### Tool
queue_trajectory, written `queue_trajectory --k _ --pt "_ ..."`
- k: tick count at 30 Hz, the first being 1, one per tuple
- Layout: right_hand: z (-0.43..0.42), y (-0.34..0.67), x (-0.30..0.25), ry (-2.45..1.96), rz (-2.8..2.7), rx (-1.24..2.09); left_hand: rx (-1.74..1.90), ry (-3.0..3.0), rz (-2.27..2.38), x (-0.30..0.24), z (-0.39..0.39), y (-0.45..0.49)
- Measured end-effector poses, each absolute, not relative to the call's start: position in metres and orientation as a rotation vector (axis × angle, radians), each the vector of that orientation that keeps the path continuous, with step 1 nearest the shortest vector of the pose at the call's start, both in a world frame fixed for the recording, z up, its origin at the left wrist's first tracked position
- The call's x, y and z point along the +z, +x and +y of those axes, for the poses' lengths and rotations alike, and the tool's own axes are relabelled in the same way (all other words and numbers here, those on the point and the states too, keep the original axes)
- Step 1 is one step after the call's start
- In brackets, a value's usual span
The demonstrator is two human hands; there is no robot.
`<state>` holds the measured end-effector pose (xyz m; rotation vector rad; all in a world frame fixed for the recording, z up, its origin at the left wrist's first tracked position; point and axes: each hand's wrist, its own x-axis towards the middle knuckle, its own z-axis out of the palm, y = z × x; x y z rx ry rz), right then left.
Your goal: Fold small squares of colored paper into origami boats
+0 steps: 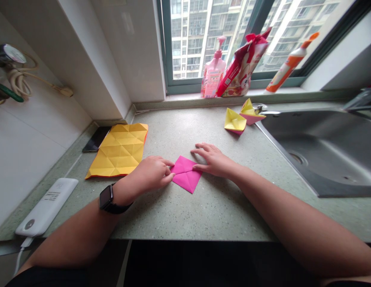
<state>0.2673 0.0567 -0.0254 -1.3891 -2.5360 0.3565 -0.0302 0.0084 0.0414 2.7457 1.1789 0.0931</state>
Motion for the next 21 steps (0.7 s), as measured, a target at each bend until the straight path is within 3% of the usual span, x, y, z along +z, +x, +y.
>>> queue_trajectory --k 21 --pt "0.0545 0.2651 -0.0222 -1.409 -2.538 0.363 0.066 2.816 1.163 0.0466 0.0034 -0.0305"
